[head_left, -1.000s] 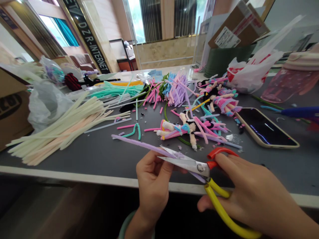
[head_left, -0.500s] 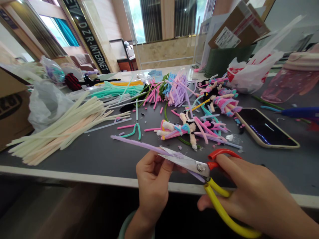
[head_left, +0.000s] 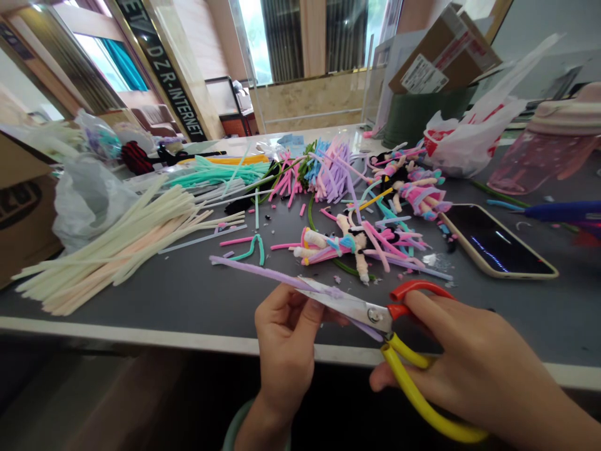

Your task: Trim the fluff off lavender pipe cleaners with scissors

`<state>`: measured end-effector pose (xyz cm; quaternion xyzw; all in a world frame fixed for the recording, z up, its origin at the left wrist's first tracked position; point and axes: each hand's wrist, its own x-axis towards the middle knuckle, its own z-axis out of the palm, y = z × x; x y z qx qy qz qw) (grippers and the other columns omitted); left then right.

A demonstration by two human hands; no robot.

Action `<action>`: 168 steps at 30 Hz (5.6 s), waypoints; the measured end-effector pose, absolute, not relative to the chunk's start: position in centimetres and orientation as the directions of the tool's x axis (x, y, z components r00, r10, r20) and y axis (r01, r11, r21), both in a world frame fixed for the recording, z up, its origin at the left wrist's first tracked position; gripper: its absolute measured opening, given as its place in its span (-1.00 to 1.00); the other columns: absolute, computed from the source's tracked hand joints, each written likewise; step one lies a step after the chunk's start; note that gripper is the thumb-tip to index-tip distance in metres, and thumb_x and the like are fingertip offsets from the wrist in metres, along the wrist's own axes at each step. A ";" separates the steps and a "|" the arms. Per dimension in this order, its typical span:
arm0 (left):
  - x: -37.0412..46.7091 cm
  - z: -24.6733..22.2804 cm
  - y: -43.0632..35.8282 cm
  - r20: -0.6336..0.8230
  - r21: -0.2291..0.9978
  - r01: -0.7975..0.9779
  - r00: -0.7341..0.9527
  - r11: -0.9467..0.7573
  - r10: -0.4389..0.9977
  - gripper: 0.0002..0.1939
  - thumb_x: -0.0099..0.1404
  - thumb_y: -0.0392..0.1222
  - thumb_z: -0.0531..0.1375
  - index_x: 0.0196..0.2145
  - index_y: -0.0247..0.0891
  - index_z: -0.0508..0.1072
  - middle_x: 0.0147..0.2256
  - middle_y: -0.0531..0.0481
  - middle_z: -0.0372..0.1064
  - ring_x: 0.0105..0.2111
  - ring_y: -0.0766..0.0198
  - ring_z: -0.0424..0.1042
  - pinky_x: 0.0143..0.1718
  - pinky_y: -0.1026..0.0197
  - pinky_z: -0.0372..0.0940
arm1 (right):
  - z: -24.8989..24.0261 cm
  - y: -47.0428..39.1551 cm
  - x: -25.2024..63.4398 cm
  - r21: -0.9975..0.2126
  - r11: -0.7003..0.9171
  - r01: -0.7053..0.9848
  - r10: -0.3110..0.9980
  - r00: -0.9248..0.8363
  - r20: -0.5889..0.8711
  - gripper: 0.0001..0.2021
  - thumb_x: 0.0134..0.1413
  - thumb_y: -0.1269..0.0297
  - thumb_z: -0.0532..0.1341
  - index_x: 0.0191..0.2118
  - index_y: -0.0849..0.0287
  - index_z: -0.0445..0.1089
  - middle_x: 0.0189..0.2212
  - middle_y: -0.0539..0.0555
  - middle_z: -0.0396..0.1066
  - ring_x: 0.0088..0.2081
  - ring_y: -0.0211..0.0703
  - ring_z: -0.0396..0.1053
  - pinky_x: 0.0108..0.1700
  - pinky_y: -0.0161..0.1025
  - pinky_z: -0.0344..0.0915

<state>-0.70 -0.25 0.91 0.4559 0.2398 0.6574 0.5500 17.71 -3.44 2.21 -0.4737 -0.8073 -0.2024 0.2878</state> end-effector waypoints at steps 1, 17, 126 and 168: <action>-0.7 0.9 -0.2 0.333 0.817 -0.505 0.021 -0.278 0.943 -0.93 0.30 -0.27 0.32 -0.34 -0.16 0.62 -0.49 0.11 0.58 -0.54 0.34 0.56 -0.42 0.37 0.50 | 2.1 -3.5 17.7 0.059 0.466 0.883 0.649 -0.386 0.655 -0.48 0.24 -0.31 -0.08 -0.39 0.09 0.18 -0.67 -0.05 0.31 -0.69 -0.22 0.33 -0.65 -0.31 0.20; -0.5 1.0 -0.6 0.370 0.882 -0.353 0.105 -0.313 0.923 -0.83 0.30 -0.42 0.25 -0.38 -0.22 0.60 -0.50 0.05 0.58 -0.54 0.35 0.54 -0.44 0.39 0.44 | 1.7 -3.3 17.4 0.124 0.405 0.906 0.705 -0.395 0.589 -0.29 0.15 -0.43 -0.21 -0.35 0.18 0.25 -0.54 0.13 0.39 -0.56 -0.06 0.45 -0.59 -0.20 0.35; 0.1 -0.4 -0.6 0.360 0.798 -0.499 -0.054 -0.337 0.932 -0.89 0.32 -0.30 0.31 -0.31 -0.11 0.63 -0.43 0.17 0.58 -0.43 0.51 0.52 -0.27 0.55 0.40 | 2.0 -3.5 17.4 0.113 0.470 0.876 0.614 -0.416 0.671 -0.34 0.19 -0.36 -0.09 -0.31 0.24 0.30 -0.52 0.18 0.44 -0.53 -0.10 0.48 -0.56 -0.26 0.36; -0.1 -0.1 -0.8 0.403 0.867 -0.342 0.053 -0.362 0.914 -0.83 0.39 -0.22 0.23 -0.29 -0.15 0.65 -0.49 0.03 0.55 -0.48 0.26 0.50 -0.41 0.25 0.41 | 1.1 -3.7 16.6 0.009 0.439 0.898 0.671 -0.335 0.661 -0.37 0.19 -0.33 -0.06 -0.21 0.25 0.26 -0.48 0.15 0.42 -0.50 -0.04 0.44 -0.53 -0.15 0.38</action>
